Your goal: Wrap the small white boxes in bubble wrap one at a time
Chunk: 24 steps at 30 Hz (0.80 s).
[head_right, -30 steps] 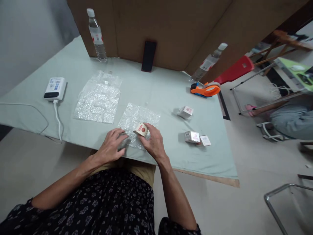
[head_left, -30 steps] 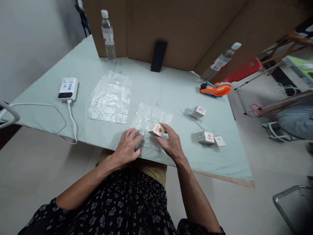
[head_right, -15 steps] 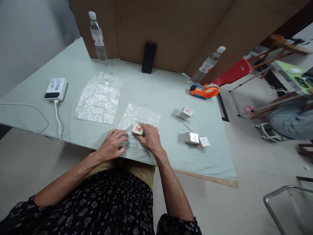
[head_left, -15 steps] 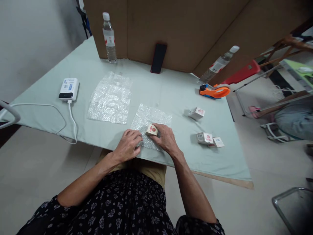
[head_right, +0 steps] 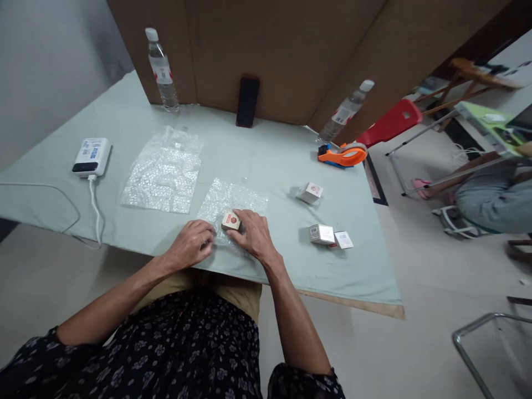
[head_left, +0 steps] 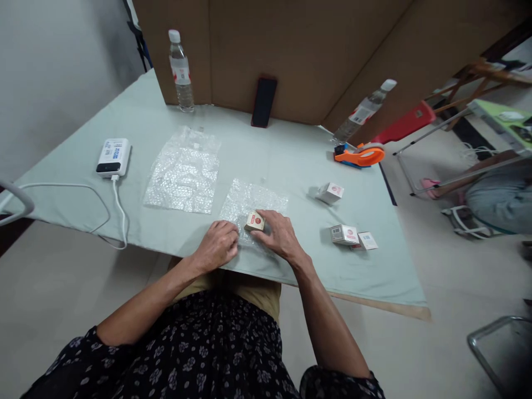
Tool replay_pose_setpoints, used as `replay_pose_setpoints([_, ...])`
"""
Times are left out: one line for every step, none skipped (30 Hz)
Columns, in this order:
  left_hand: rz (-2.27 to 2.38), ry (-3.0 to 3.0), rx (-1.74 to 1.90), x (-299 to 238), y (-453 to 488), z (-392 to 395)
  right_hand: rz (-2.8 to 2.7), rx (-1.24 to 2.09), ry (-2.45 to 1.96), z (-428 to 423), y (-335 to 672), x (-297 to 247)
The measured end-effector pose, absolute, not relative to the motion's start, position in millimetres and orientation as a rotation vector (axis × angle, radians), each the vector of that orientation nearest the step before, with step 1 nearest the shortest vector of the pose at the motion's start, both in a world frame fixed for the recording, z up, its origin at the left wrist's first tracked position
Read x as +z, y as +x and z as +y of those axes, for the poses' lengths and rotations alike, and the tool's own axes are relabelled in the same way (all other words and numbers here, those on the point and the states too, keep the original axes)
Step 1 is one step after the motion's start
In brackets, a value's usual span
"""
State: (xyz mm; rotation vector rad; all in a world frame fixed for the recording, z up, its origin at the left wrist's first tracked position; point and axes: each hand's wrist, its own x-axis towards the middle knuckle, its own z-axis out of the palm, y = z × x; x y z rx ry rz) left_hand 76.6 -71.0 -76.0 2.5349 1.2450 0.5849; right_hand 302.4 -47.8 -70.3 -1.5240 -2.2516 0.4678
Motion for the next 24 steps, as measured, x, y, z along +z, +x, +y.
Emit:
replay_pose_setpoints([1.251,2.488,0.630,-73,77,-69,-2.223,0.471,-1.493,-52,305,-67])
replay_pose_setpoints([1.249,2.443,0.667,-71,78,-65,-2.200,0.474,-1.458,-57,308,-63])
replay_pose_setpoints([1.241,2.403,0.697,-67,79,-61,-2.190,0.476,-1.429,-62,311,-60])
replay_pose_setpoints([1.232,2.367,0.717,-64,81,-56,-2.195,0.474,-1.406,-66,312,-58])
replay_pose_setpoints([1.230,2.334,0.731,-62,82,-51,-2.208,0.466,-1.392,-69,313,-57])
replay_pose_setpoints([1.238,2.302,0.737,-59,85,-45,-2.215,0.449,-1.389,-71,313,-58])
replay_pose_setpoints([1.254,2.270,0.736,-57,87,-40,-2.207,0.426,-1.395,-71,312,-59])
replay_pose_setpoints([1.272,2.240,0.733,-56,89,-35,-2.180,0.404,-1.408,-70,310,-62])
replay_pose_setpoints([1.285,2.209,0.728,-54,90,-32,-2.138,0.391,-1.417,-68,309,-64])
replay_pose_setpoints([1.289,2.182,0.721,-53,91,-28,-2.091,0.391,-1.421,-65,307,-66])
replay_pose_setpoints([1.282,2.164,0.712,-53,92,-26,-2.049,0.408,-1.418,-61,305,-68])
replay_pose_setpoints([1.267,2.158,0.699,-53,93,-24,-2.014,0.438,-1.409,-59,304,-70])
replay_pose_setpoints([1.245,2.162,0.680,-53,93,-23,-1.987,0.474,-1.396,-56,303,-70])
replay_pose_setpoints([1.220,2.171,0.657,-53,94,-22,-1.965,0.512,-1.384,-55,302,-70])
replay_pose_setpoints([1.197,2.175,0.638,-54,95,-21,-1.947,0.544,-1.374,-54,302,-70])
replay_pose_setpoints([1.176,2.165,0.633,-55,96,-19,-1.933,0.570,-1.366,-53,302,-69])
replay_pose_setpoints([1.154,2.133,0.638,-56,97,-18,-1.921,0.585,-1.361,-53,302,-69])
replay_pose_setpoints([1.133,2.081,0.652,-57,98,-16,-1.910,0.593,-1.357,-53,302,-69])
replay_pose_setpoints([1.111,2.017,0.672,-58,100,-15,-1.900,0.595,-1.354,-53,302,-69])
replay_pose_setpoints([1.090,1.952,0.691,-59,101,-13,-1.889,0.596,-1.351,-53,302,-69])
replay_pose_setpoints([1.072,1.893,0.708,-59,103,-12,-1.878,0.594,-1.346,-53,302,-70])
replay_pose_setpoints([1.058,1.846,0.720,-59,104,-12,-1.868,0.592,-1.341,-53,301,-70])
replay_pose_setpoints([1.054,1.809,0.732,-59,104,-12,-1.859,0.592,-1.336,-53,301,-71])
replay_pose_setpoints([1.054,1.782,0.740,-59,105,-12,-1.853,0.592,-1.333,-53,301,-71])
